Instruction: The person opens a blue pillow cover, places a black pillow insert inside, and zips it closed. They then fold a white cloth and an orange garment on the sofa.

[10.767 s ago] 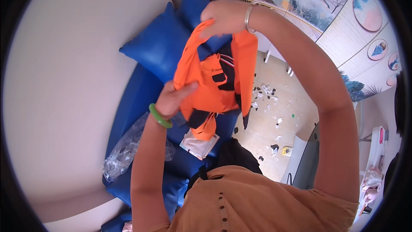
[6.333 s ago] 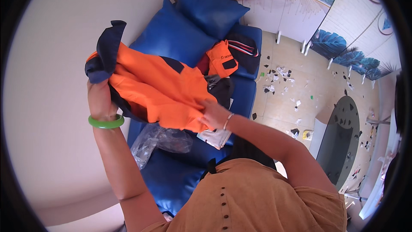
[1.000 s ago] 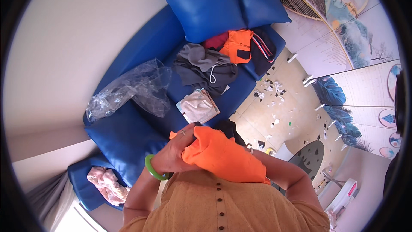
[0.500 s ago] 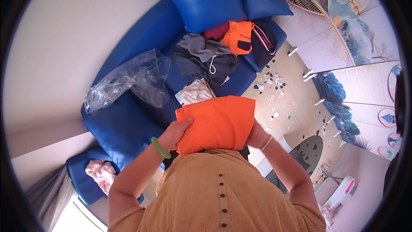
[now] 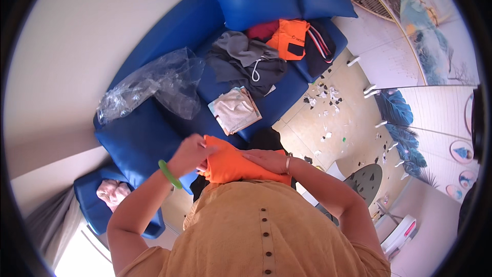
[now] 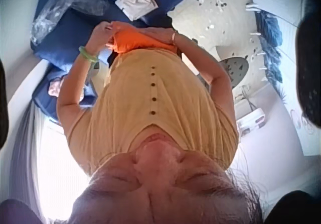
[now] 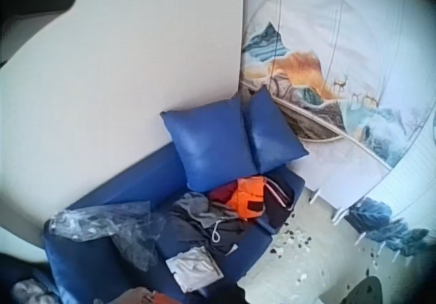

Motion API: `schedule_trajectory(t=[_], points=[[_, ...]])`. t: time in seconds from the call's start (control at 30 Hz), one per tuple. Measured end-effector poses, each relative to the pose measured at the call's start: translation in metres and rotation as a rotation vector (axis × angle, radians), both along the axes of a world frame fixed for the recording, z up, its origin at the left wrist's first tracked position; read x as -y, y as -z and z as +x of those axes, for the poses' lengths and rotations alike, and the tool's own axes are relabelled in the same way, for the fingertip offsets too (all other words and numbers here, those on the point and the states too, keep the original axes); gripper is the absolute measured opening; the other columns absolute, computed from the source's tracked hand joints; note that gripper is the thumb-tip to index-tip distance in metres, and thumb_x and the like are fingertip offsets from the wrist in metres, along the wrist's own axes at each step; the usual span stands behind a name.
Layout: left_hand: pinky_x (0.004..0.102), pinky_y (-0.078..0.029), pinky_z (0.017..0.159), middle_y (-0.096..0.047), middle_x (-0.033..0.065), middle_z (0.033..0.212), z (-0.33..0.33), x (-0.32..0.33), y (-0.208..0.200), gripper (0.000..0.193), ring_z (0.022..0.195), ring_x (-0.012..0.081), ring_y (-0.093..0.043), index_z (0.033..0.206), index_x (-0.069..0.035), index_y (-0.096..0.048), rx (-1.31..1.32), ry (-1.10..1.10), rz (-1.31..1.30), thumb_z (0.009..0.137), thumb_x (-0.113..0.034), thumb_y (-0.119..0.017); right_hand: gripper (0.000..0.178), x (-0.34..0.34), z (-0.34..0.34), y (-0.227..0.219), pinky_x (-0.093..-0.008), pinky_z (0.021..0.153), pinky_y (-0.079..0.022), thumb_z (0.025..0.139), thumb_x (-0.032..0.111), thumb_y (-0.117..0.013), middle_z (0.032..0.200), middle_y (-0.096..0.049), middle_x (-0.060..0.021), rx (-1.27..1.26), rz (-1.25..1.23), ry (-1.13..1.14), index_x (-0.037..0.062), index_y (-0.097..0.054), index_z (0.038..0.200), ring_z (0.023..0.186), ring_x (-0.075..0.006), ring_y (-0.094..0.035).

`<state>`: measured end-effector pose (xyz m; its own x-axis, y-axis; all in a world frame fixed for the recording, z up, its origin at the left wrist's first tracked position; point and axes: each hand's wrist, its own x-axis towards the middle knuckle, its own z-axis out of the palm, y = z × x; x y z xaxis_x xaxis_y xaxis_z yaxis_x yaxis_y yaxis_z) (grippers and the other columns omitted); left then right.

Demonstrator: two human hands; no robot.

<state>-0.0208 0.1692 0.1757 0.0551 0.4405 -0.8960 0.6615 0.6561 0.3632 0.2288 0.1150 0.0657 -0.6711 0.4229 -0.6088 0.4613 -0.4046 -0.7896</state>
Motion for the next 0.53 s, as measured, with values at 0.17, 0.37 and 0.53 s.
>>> schedule_trajectory(t=[0.17, 0.37, 0.53], points=[[0.0374, -0.051, 0.082, -0.064, 0.0196, 0.108, 0.020, -0.037, -0.004, 0.036, 0.095, 0.0322, -0.064, 0.117, 0.000, -0.055, 0.221, 0.434, 1.178, 0.089, -0.020, -0.065, 0.060, -0.018, -0.012, -0.020, -0.0365, 0.112, -0.027, 0.098, 0.052, -0.033, 0.144, -0.044, -0.0122, -0.027, -0.022, -0.169, 0.0124, -0.044, 0.141, 0.133, -0.0296, -0.040], [0.0421, -0.023, 0.113, -0.035, 0.0165, 0.147, 0.003, 0.025, 0.065, 0.077, 0.137, 0.0366, -0.030, 0.146, -0.006, -0.031, 0.530, 0.468, -0.203, 0.092, -0.058, -0.048, 0.064, -0.018, 0.021, -0.007, -0.0375, 0.113, -0.026, 0.097, 0.048, -0.042, 0.150, -0.033, -0.0146, -0.181, -0.039, -0.151, 0.0057, -0.034, 0.145, 0.139, -0.0282, -0.031], [0.0491, -0.010, 0.117, -0.015, 0.0105, 0.157, -0.026, 0.027, 0.031, 0.097, 0.143, 0.0376, -0.012, 0.152, -0.013, -0.017, 0.684, 0.317, -0.133, 0.081, -0.064, -0.061, 0.094, -0.020, 0.060, -0.027, -0.0397, 0.118, -0.011, 0.083, 0.056, -0.064, 0.156, -0.019, -0.0124, -0.295, -0.071, -0.096, 0.0104, -0.018, 0.151, 0.145, -0.0275, -0.015]])
